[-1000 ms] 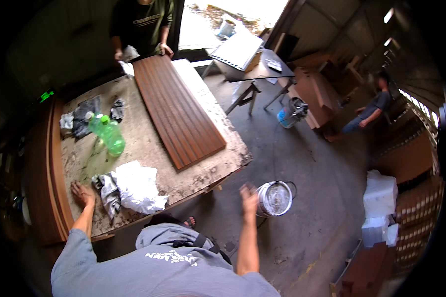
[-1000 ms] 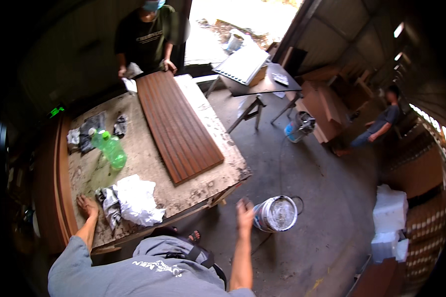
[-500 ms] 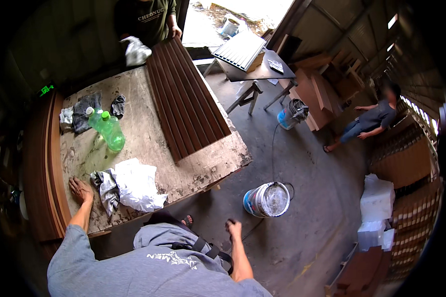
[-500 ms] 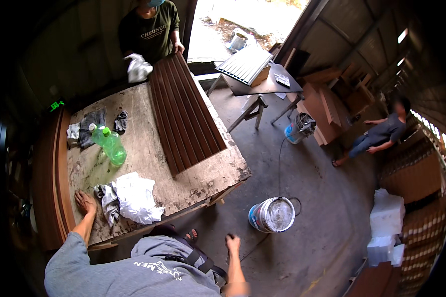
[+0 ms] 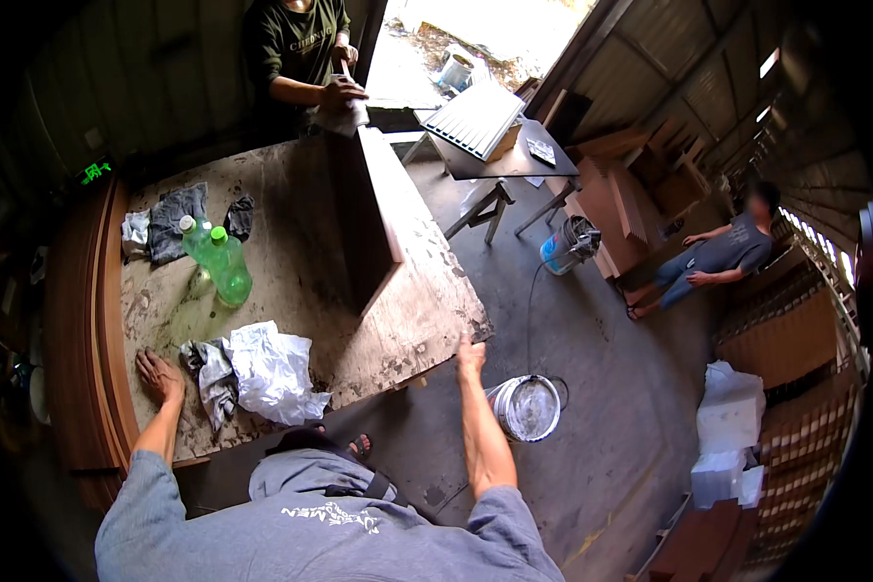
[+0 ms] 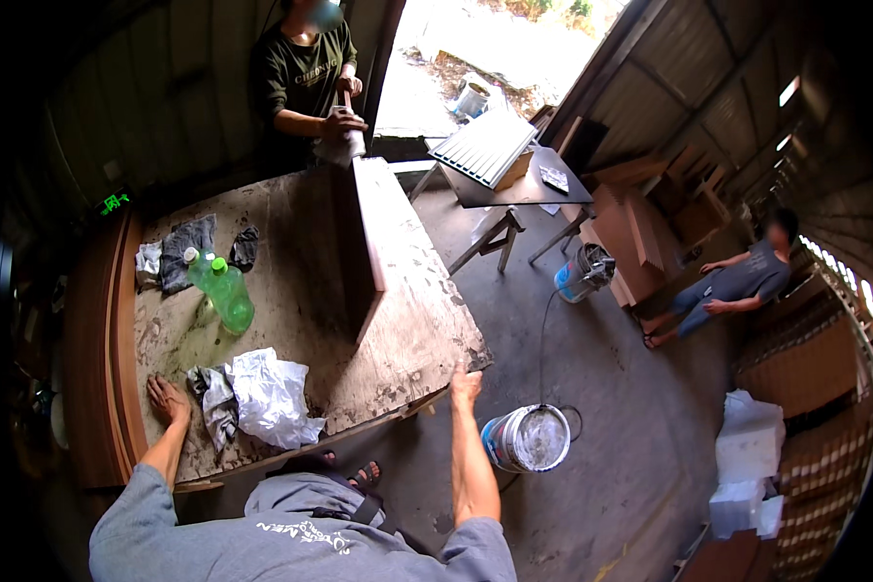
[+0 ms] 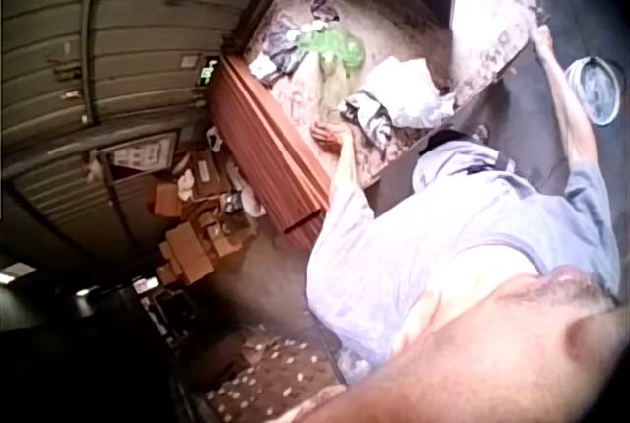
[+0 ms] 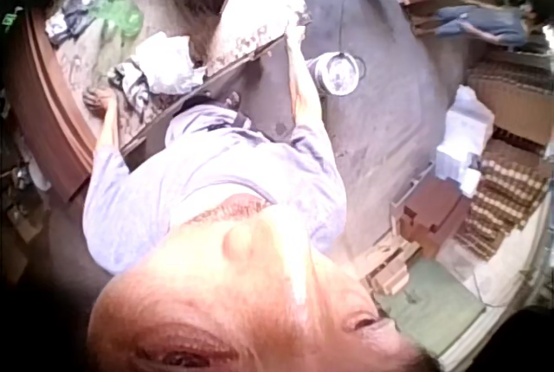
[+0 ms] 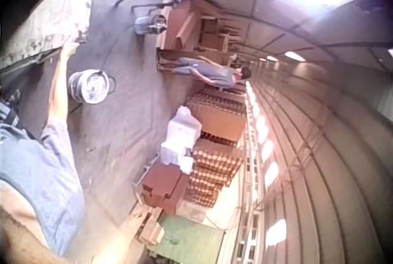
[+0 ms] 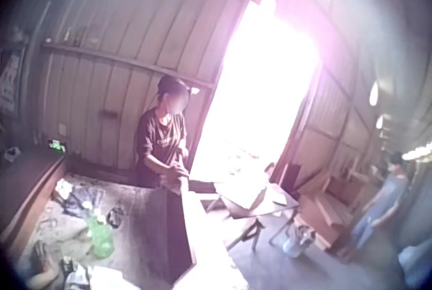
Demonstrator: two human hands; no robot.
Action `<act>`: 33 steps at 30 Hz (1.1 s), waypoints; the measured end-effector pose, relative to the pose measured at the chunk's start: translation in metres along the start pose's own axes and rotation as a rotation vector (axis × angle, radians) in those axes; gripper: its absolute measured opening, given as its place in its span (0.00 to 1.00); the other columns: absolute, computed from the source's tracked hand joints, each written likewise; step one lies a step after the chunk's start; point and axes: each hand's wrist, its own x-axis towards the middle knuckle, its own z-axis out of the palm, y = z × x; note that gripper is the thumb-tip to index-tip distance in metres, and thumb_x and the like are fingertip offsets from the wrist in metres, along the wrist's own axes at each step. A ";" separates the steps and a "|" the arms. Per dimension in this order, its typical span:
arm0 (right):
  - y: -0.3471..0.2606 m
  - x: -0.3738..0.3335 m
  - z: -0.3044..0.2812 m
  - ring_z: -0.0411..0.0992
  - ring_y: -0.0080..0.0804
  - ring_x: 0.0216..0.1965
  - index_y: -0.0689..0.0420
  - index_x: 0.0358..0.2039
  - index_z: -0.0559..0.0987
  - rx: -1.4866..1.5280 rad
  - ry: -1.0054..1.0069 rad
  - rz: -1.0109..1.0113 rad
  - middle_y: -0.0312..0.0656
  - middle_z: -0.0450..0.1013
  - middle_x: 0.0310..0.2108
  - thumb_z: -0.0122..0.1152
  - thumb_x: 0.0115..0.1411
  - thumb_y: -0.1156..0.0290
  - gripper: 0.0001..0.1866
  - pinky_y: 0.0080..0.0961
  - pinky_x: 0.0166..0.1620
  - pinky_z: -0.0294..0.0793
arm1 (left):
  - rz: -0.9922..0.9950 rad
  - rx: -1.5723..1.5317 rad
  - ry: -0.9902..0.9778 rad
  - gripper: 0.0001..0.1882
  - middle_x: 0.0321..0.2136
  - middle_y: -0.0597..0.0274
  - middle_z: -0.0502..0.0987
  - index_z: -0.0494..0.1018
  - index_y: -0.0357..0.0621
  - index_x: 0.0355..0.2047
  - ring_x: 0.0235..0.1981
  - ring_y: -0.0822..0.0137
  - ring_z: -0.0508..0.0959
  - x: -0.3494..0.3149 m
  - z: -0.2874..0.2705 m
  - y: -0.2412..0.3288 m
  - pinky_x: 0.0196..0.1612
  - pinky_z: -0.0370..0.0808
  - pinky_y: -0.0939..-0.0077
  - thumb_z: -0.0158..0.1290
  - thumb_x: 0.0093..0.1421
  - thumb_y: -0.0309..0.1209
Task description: The person wipes wooden panels with cloths alongside a coworker on a workbench, unfolds a white sheet by hand, and cleans additional panels.
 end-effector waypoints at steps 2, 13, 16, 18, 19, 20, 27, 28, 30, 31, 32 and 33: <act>-0.011 -0.016 0.032 0.71 0.64 0.46 0.73 0.46 0.65 0.080 0.180 0.046 0.68 0.70 0.43 0.61 0.55 0.50 0.35 0.47 0.51 0.68 | 0.009 -0.012 0.025 0.24 0.63 0.45 0.59 0.60 0.34 0.59 0.66 0.47 0.54 -0.001 0.004 -0.004 0.64 0.55 0.54 0.44 0.63 0.30; -0.028 -0.052 0.053 0.70 0.64 0.40 0.72 0.42 0.64 0.009 0.398 0.018 0.68 0.69 0.36 0.51 0.63 0.53 0.28 0.53 0.45 0.67 | 0.140 -0.048 0.061 0.27 0.63 0.41 0.56 0.57 0.32 0.61 0.66 0.44 0.53 0.005 0.012 -0.017 0.66 0.52 0.55 0.44 0.62 0.28; -0.029 -0.049 0.051 0.70 0.65 0.39 0.72 0.41 0.64 -0.016 0.402 -0.004 0.68 0.69 0.36 0.50 0.65 0.53 0.28 0.53 0.42 0.67 | 0.158 -0.056 -0.053 0.28 0.65 0.41 0.53 0.54 0.33 0.63 0.67 0.45 0.50 0.017 0.005 -0.013 0.68 0.49 0.55 0.42 0.64 0.30; -0.026 -0.046 0.055 0.70 0.66 0.38 0.72 0.40 0.64 -0.008 0.419 -0.029 0.68 0.69 0.34 0.49 0.65 0.54 0.27 0.53 0.41 0.68 | 0.161 -0.038 -0.086 0.28 0.66 0.41 0.52 0.53 0.33 0.64 0.68 0.45 0.49 0.023 0.001 -0.011 0.68 0.49 0.56 0.42 0.65 0.31; -0.023 -0.047 0.053 0.70 0.66 0.38 0.72 0.40 0.64 -0.015 0.424 -0.025 0.68 0.69 0.34 0.49 0.65 0.54 0.27 0.53 0.41 0.68 | 0.171 -0.041 -0.113 0.29 0.66 0.41 0.51 0.53 0.33 0.64 0.68 0.46 0.49 0.024 -0.011 -0.001 0.68 0.48 0.56 0.41 0.66 0.32; -0.023 -0.046 0.053 0.70 0.66 0.38 0.72 0.40 0.64 -0.014 0.420 -0.017 0.68 0.69 0.34 0.49 0.65 0.54 0.27 0.53 0.41 0.68 | 0.172 -0.044 -0.137 0.29 0.66 0.41 0.50 0.52 0.34 0.65 0.68 0.46 0.48 0.023 -0.018 0.001 0.68 0.48 0.56 0.41 0.66 0.32; -0.005 -0.037 0.045 0.70 0.66 0.37 0.71 0.40 0.64 0.028 0.502 -0.031 0.68 0.70 0.34 0.50 0.65 0.54 0.26 0.53 0.41 0.66 | 0.240 -0.065 -0.099 0.29 0.64 0.38 0.54 0.55 0.33 0.63 0.66 0.43 0.53 0.021 -0.003 0.009 0.67 0.52 0.53 0.44 0.64 0.33; -0.029 -0.051 0.055 0.69 0.66 0.39 0.70 0.41 0.64 0.008 0.435 0.016 0.70 0.70 0.35 0.51 0.65 0.54 0.26 0.51 0.42 0.66 | 0.292 -0.025 0.103 0.29 0.63 0.38 0.57 0.57 0.35 0.62 0.64 0.42 0.56 0.023 0.024 -0.026 0.66 0.54 0.52 0.46 0.63 0.33; -0.031 -0.048 0.062 0.70 0.65 0.40 0.71 0.42 0.65 -0.015 0.429 -0.006 0.69 0.71 0.36 0.51 0.64 0.54 0.27 0.50 0.42 0.67 | 0.307 -0.079 0.169 0.28 0.62 0.38 0.58 0.56 0.37 0.63 0.64 0.41 0.57 0.028 0.039 -0.044 0.66 0.54 0.52 0.45 0.64 0.33; -0.019 -0.038 0.067 0.70 0.63 0.40 0.71 0.41 0.65 -0.047 0.458 -0.021 0.68 0.71 0.36 0.51 0.64 0.54 0.27 0.50 0.42 0.68 | 0.301 -0.106 0.190 0.27 0.62 0.38 0.58 0.56 0.38 0.63 0.64 0.41 0.57 0.030 0.044 -0.042 0.66 0.54 0.52 0.44 0.64 0.32; -0.018 -0.039 0.066 0.71 0.65 0.37 0.70 0.40 0.64 -0.054 0.468 -0.007 0.68 0.72 0.33 0.50 0.64 0.53 0.26 0.52 0.40 0.68 | 0.313 -0.107 0.189 0.27 0.62 0.38 0.58 0.56 0.37 0.63 0.64 0.41 0.57 0.028 0.044 -0.038 0.66 0.55 0.52 0.44 0.65 0.32; -0.016 -0.040 0.062 0.72 0.66 0.35 0.68 0.39 0.64 -0.059 0.476 0.007 0.68 0.72 0.30 0.49 0.65 0.51 0.26 0.54 0.37 0.69 | 0.322 -0.106 0.188 0.27 0.62 0.38 0.58 0.56 0.37 0.63 0.64 0.42 0.57 0.027 0.044 -0.033 0.66 0.55 0.52 0.43 0.65 0.32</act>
